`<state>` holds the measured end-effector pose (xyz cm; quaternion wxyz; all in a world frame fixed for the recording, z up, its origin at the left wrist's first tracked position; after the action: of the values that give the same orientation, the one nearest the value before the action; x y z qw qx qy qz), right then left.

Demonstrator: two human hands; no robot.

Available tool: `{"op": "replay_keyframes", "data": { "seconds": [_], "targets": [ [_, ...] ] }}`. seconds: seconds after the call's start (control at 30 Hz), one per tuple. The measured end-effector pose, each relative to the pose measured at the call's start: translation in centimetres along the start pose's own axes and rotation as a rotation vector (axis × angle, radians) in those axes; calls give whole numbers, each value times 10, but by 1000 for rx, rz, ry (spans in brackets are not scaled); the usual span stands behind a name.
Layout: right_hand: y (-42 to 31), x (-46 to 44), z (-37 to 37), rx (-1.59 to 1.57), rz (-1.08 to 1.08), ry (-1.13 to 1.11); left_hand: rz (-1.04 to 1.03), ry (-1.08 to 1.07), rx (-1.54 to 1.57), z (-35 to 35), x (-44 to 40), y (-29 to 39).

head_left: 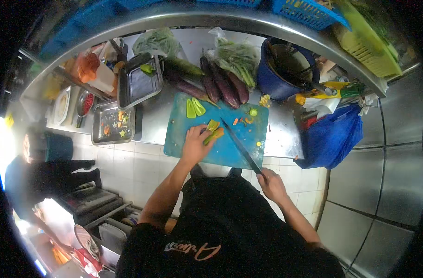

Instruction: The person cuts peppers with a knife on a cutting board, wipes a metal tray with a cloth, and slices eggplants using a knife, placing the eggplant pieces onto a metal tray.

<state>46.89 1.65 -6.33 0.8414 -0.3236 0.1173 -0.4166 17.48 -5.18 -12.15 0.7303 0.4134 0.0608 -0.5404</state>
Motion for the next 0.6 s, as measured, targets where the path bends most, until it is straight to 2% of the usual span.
{"op": "replay_keyframes", "data": {
  "seconds": [0.13,0.23,0.37,0.6],
  "targets": [
    [-11,-17,3,47,55,-20,34,25,93,-6,-8,-3],
    [-8,-20,2,43,86,60,77,20,148,-9,-11,-3],
    [-22,-10,3,111,63,-35,101,-15,160,-20,-4,-13],
    [-35,-1,2,298,18,-201,-15,-112,108,-45,8,-29]
  ]
}}
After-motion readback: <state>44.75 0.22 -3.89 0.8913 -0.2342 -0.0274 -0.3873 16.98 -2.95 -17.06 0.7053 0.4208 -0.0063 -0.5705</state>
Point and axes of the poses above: each hand's wrist, its own x-axis away from the middle knuckle, its own z-axis out of the back of the hand, y = z × x, the point moved 2 cm from there along -x, towards the middle knuckle, and after that the axes turned 12 degrees about y, right-handed, at the moved point
